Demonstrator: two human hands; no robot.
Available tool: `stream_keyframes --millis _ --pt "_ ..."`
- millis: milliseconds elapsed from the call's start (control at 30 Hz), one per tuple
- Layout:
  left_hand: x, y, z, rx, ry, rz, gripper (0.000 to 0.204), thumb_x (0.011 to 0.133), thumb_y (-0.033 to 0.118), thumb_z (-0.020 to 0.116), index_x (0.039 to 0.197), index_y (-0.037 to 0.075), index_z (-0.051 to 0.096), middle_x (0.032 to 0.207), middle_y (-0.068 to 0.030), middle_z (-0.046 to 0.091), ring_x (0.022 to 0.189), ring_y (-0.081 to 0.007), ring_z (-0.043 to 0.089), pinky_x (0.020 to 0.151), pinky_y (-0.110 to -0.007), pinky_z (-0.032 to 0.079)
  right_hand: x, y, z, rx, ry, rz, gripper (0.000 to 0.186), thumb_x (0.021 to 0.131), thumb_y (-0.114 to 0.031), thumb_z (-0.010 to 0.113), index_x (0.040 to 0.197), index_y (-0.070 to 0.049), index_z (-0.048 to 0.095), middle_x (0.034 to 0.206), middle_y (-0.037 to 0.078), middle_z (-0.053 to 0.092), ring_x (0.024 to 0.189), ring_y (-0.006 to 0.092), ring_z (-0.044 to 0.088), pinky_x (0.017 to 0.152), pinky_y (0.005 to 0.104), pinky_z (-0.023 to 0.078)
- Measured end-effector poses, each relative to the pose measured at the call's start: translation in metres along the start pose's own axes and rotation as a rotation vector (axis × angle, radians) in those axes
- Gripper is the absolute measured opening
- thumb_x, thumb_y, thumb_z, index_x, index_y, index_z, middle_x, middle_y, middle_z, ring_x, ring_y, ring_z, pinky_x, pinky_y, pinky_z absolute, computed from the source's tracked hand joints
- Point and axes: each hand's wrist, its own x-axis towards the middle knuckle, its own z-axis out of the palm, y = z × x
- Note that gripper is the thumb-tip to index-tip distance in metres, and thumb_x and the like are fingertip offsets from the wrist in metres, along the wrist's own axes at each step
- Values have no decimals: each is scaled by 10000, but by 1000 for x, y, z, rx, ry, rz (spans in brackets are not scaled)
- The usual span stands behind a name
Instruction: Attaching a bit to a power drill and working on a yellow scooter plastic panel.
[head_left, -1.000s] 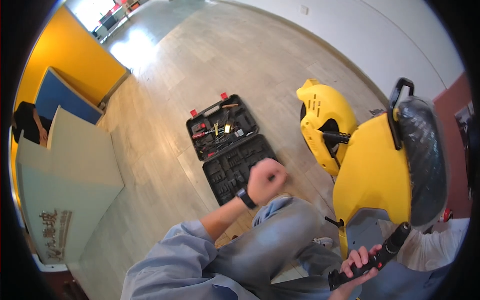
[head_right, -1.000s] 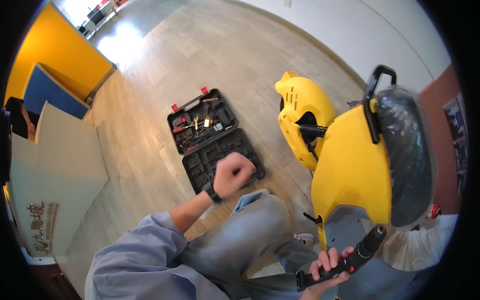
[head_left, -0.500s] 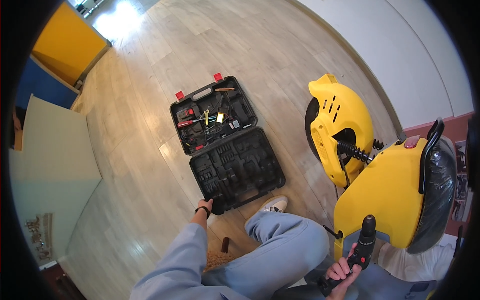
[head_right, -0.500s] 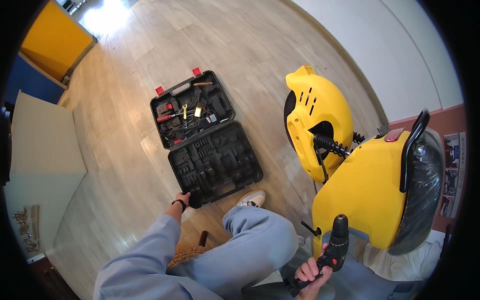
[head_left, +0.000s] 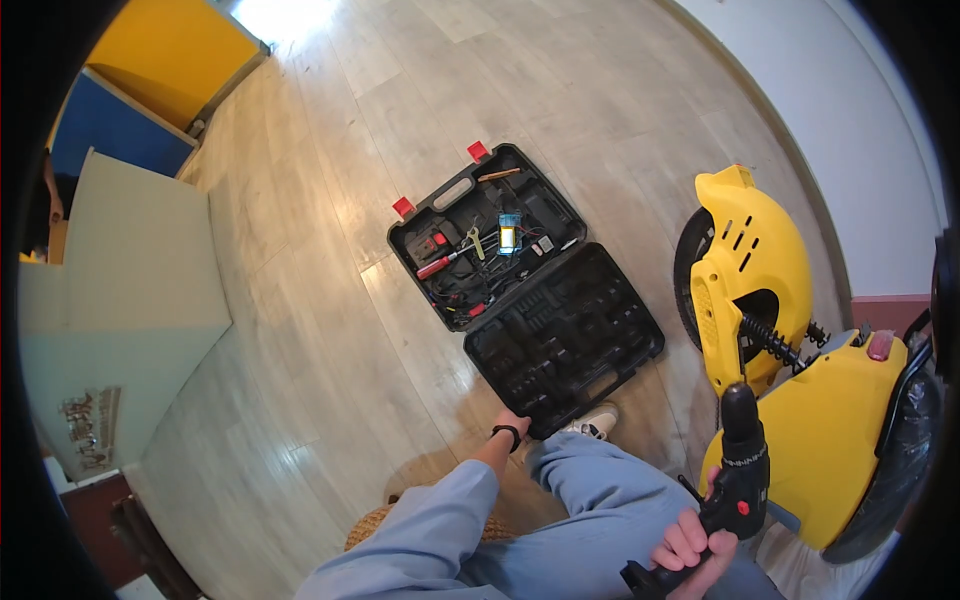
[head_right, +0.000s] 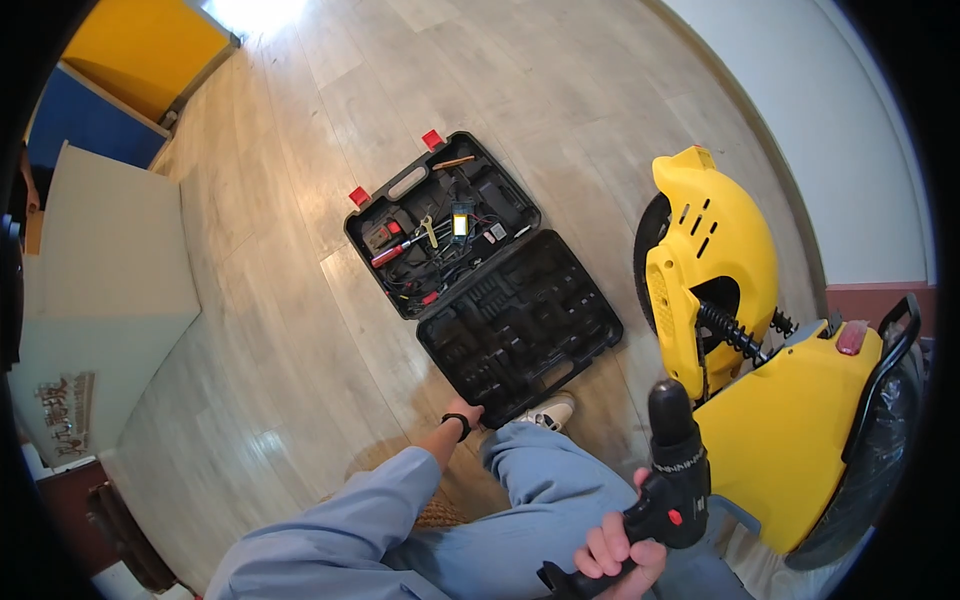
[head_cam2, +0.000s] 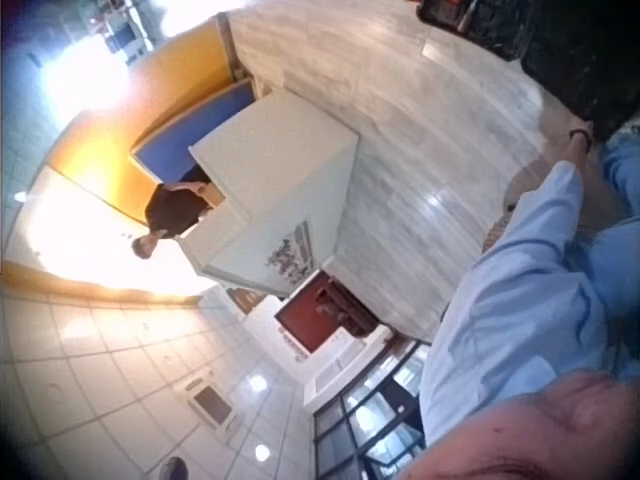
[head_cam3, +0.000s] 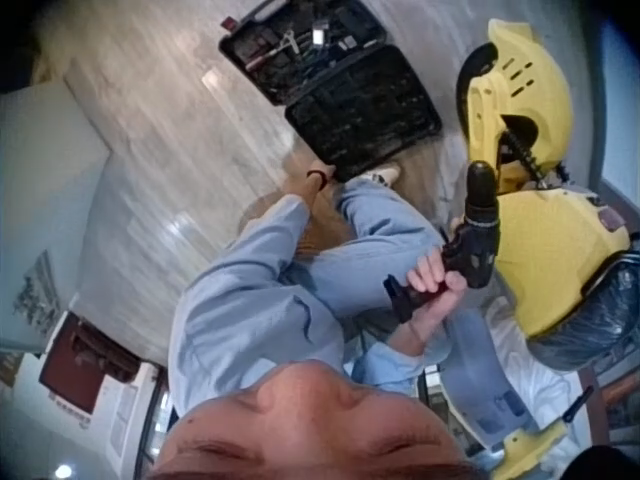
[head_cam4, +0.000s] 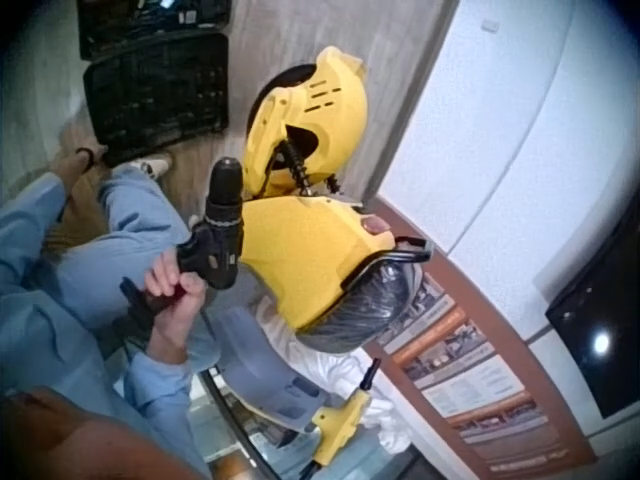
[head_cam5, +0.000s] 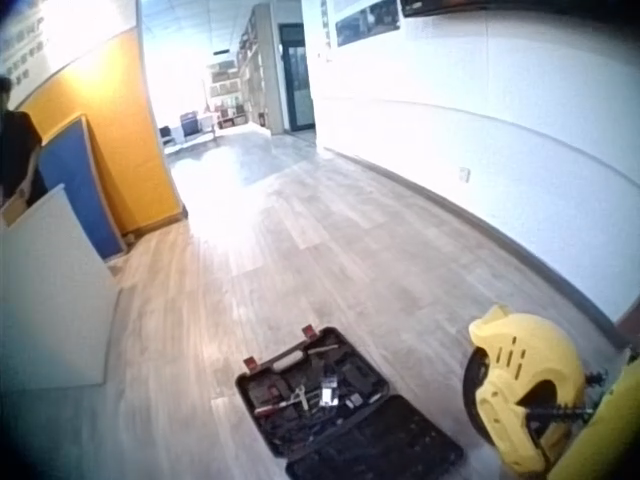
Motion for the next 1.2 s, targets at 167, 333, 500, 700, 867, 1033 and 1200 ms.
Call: stream_keyframes --millis 167,333,500,700,867,1033,1200 --pt "9 27 -100 343 -706 -13 649 893 650 546 1186 80 653 998 -74 736 879 -185 694 761 -338 534 35 21 2 -70 133 90 187 789 -131 616 779 -57 445 756 24 425 652 121 435 647 269 397" --pt "43 79 -237 -169 194 756 272 903 283 624 818 36 703 688 -68 692 636 -171 674 589 -332 526 40 18 -3 -20 284 204 187 811 -139 603 790 -63 434 782 23 430 678 118 445 664 266 415" --pt "36 129 -313 153 858 670 247 847 348 652 807 114 720 748 -78 711 710 -266 676 703 -417 513 46 9 -5 239 368 107 171 853 -122 581 838 -57 424 817 26 440 708 123 460 707 284 450" --pt "13 123 -286 741 803 676 172 794 356 714 835 192 747 866 -12 704 1020 -229 630 875 -449 427 47 0 -2 264 373 83 176 864 -129 583 838 -53 427 823 33 442 709 120 466 697 272 450" --pt "18 103 -248 703 885 727 114 804 195 727 911 155 721 998 -15 669 1053 -244 599 897 -437 432 52 6 2 194 371 140 163 871 -134 575 844 -55 434 817 27 445 703 119 472 701 270 459" --pt "27 95 -246 493 752 786 121 793 181 745 882 102 725 911 -73 685 917 -282 654 797 -394 513 54 10 8 111 388 122 150 874 -142 567 882 -61 441 810 21 446 693 117 462 676 273 460" --pt "19 81 -257 219 814 721 165 781 184 771 902 80 729 883 -101 698 838 -277 680 767 -378 534 54 10 13 111 391 120 157 869 -139 570 919 -59 445 810 24 447 688 112 460 673 269 465"
